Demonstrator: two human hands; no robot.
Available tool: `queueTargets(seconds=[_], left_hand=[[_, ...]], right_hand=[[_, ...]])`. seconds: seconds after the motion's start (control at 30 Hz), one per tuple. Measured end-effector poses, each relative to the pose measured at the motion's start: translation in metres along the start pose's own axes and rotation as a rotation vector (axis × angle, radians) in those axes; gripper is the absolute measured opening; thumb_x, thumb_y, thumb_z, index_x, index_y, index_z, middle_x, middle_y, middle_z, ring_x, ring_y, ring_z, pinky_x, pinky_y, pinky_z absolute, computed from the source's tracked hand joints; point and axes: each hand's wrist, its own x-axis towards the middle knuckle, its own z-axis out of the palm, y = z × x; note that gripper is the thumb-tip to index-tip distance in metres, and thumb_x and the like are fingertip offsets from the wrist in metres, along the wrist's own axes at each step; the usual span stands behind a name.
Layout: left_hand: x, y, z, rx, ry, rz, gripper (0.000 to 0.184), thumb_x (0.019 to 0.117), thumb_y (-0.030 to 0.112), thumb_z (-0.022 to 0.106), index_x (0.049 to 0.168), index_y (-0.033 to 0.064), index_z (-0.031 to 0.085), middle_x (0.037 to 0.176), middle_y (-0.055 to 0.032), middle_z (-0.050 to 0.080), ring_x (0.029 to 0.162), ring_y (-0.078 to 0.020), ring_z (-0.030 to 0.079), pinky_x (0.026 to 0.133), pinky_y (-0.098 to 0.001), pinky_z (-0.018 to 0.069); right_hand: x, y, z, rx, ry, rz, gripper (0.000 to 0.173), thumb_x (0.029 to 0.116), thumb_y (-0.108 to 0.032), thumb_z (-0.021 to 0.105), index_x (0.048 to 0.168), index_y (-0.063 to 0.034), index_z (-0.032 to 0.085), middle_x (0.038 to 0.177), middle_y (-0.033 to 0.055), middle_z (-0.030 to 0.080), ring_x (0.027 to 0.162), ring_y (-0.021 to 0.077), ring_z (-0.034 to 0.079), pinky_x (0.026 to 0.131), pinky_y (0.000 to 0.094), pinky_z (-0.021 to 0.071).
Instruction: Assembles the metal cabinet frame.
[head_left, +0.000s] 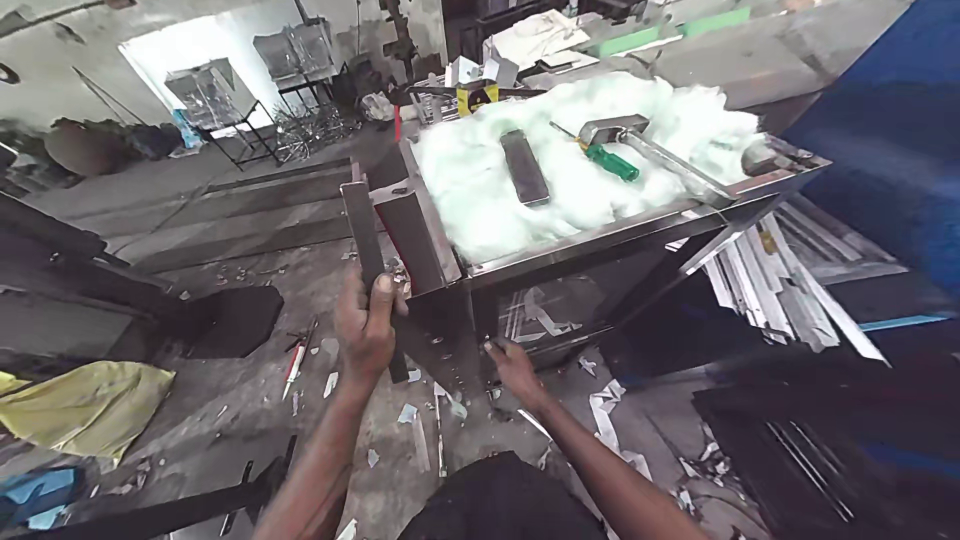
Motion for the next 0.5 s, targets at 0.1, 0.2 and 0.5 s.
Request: queueTargets(seconds=[0.1,0.2,0.5], left_hand=[[-0.001,-0.001,0.000,-0.027,0.009,-0.004,0.022,0.1097,0.026,0.045,0.109,0.0057,0.054,0.070,0.0004,0.063,0.058,-0.0135,0.062,0.058,-0.0307,0.0578],[-0.001,0.000,0.002,-0.024,0.017,0.005,0.022,0.1096,0.025,0.044,0.112,0.0048,0.053,0.070,0.0009,0.063,0.058,-0.0124,0.062,0.058,-0.0296,0.0574],[0.000,-0.001,0.002,-0.041,0.015,0.039,0.021,0.1099,0.025,0.044,0.110,0.0066,0.053,0.069,0.0037,0.061,0.057,-0.0102,0.061,0.057,-0.0280,0.0569]], right_hand=[[0.000,0.002,0.004,-0.001,0.035,-0.018,0.028,0.1052,-0.027,0.054,0.103,-0.0064,0.072,0.093,0.0043,0.072,0.085,0.0149,0.067,0.082,0.0410,0.0560],[-0.003,0.002,0.005,-0.052,0.050,-0.016,0.030,0.1063,-0.030,0.052,0.106,-0.0069,0.072,0.094,0.0055,0.072,0.087,0.0154,0.067,0.083,0.0415,0.0560],[-0.019,0.015,-0.008,-0.165,-0.071,-0.080,0.034,0.1088,-0.031,0.045,0.109,-0.0100,0.073,0.097,0.0061,0.072,0.092,0.0170,0.068,0.087,0.0441,0.0553]])
